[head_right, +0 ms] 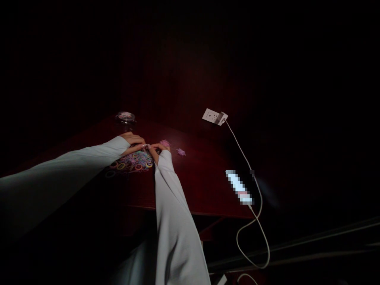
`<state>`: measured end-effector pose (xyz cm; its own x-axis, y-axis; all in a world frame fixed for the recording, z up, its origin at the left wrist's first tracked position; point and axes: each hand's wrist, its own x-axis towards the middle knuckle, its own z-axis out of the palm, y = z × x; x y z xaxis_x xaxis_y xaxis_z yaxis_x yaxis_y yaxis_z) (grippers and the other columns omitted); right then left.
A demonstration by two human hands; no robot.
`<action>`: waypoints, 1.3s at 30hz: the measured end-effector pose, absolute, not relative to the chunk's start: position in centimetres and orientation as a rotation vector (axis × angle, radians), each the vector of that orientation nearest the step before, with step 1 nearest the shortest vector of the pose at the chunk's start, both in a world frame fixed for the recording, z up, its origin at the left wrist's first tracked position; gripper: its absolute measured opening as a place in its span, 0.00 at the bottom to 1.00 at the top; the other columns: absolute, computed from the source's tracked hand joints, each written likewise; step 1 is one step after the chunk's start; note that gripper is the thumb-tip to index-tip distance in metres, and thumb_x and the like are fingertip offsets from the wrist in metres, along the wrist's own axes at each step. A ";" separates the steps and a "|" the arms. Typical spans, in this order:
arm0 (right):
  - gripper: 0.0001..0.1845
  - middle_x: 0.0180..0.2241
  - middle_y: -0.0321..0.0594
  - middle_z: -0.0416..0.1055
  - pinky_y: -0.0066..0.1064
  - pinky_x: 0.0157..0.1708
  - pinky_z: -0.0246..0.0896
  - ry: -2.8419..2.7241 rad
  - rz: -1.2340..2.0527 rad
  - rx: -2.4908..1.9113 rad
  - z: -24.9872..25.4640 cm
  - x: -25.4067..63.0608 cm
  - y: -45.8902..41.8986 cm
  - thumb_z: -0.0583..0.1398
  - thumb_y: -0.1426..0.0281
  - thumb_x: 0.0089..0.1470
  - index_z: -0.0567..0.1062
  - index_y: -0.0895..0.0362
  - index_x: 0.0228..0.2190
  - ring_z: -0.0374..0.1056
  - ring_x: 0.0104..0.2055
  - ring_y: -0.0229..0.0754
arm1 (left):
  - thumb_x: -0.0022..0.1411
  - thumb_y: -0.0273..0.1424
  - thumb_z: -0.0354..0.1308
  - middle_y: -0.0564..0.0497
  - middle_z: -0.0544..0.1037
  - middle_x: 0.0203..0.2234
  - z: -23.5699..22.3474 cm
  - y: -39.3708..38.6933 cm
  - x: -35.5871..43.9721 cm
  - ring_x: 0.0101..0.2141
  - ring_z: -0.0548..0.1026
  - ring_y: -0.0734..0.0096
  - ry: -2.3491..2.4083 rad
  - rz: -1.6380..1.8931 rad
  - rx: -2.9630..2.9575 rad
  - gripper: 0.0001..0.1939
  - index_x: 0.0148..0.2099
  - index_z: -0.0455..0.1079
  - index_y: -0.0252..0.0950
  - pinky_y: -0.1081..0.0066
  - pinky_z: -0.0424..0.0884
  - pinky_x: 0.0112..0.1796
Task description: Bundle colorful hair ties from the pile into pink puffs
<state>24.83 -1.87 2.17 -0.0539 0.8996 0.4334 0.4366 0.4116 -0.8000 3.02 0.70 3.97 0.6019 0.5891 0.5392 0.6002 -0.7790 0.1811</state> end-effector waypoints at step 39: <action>0.13 0.36 0.35 0.81 0.36 0.54 0.62 -1.785 0.443 -1.203 1.7 25.1 -0.1 0.65 0.57 0.65 0.85 0.50 0.34 0.72 0.45 0.45 | 0.79 0.40 0.48 0.52 0.80 0.31 4.7 -0.4 3.2 0.35 0.76 0.66 -1.076 -0.943 -2.774 0.18 0.45 0.76 0.39 0.66 0.65 0.47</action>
